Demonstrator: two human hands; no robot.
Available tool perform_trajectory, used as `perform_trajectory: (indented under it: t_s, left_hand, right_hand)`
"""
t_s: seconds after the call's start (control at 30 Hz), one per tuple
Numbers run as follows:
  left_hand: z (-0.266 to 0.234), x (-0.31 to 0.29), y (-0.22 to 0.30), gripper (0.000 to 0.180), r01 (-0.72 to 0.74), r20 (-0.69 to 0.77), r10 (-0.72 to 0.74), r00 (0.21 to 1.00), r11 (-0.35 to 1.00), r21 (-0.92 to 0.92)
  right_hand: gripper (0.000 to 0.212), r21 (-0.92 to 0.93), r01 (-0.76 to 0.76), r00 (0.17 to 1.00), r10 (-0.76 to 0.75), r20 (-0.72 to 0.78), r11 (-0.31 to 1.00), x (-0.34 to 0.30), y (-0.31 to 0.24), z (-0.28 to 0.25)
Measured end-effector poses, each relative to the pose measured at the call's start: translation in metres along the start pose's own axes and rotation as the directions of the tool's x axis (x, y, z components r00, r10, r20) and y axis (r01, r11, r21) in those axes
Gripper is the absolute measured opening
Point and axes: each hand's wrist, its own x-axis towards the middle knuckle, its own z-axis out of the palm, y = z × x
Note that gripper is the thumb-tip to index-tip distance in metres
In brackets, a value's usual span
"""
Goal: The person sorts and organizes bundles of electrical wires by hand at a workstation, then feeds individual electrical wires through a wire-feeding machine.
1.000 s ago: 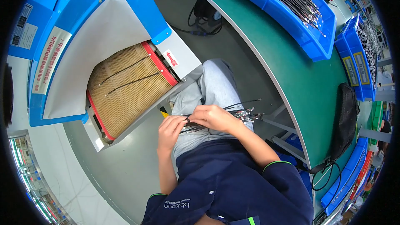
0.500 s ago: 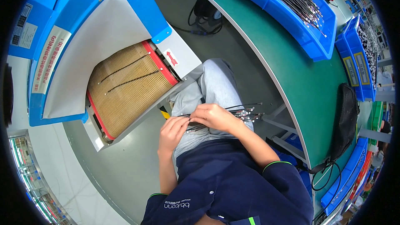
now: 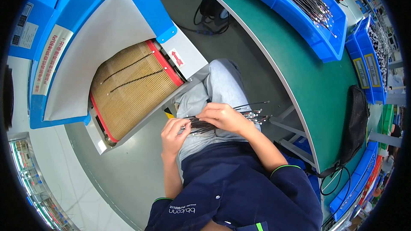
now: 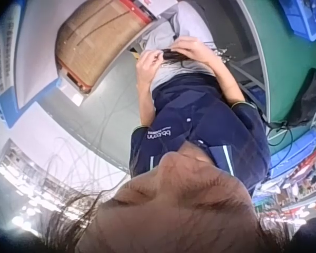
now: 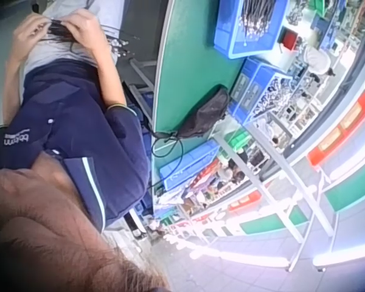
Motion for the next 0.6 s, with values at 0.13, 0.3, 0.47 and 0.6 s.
perform_trajectory:
  t_s: [0.13, 0.3, 0.47, 0.6]
  left_hand:
    - [0.002, 0.004, 0.0, 0.019, -0.067, -0.043, 0.067, 0.997, 0.998, -0.003]
    - [-0.003, 0.004, -0.004, 0.019, -0.098, -0.01, 0.098, 0.995, 0.995, -0.003]
    - [-0.03, -0.009, -0.027, 0.017, 0.009, -0.071, 0.0, 0.997, 0.991, 0.136]
    - [-0.052, -0.019, -0.045, 0.016, 0.183, -0.178, -0.155, 0.972, 0.971, 0.152]
  right_hand:
    - [0.013, -0.055, 0.028, 1.0, -0.027, 0.011, 0.998, 0.001, 0.0, -0.001]
    - [0.012, -0.076, 0.019, 1.0, -0.019, 0.006, 0.997, 0.002, 0.002, -0.004]
    - [0.009, -0.333, -0.026, 1.0, 0.026, -0.003, 0.943, 0.0, 0.01, -0.04]
    - [0.009, -0.453, -0.023, 1.0, 0.022, -0.007, 0.891, -0.006, 0.011, -0.068]
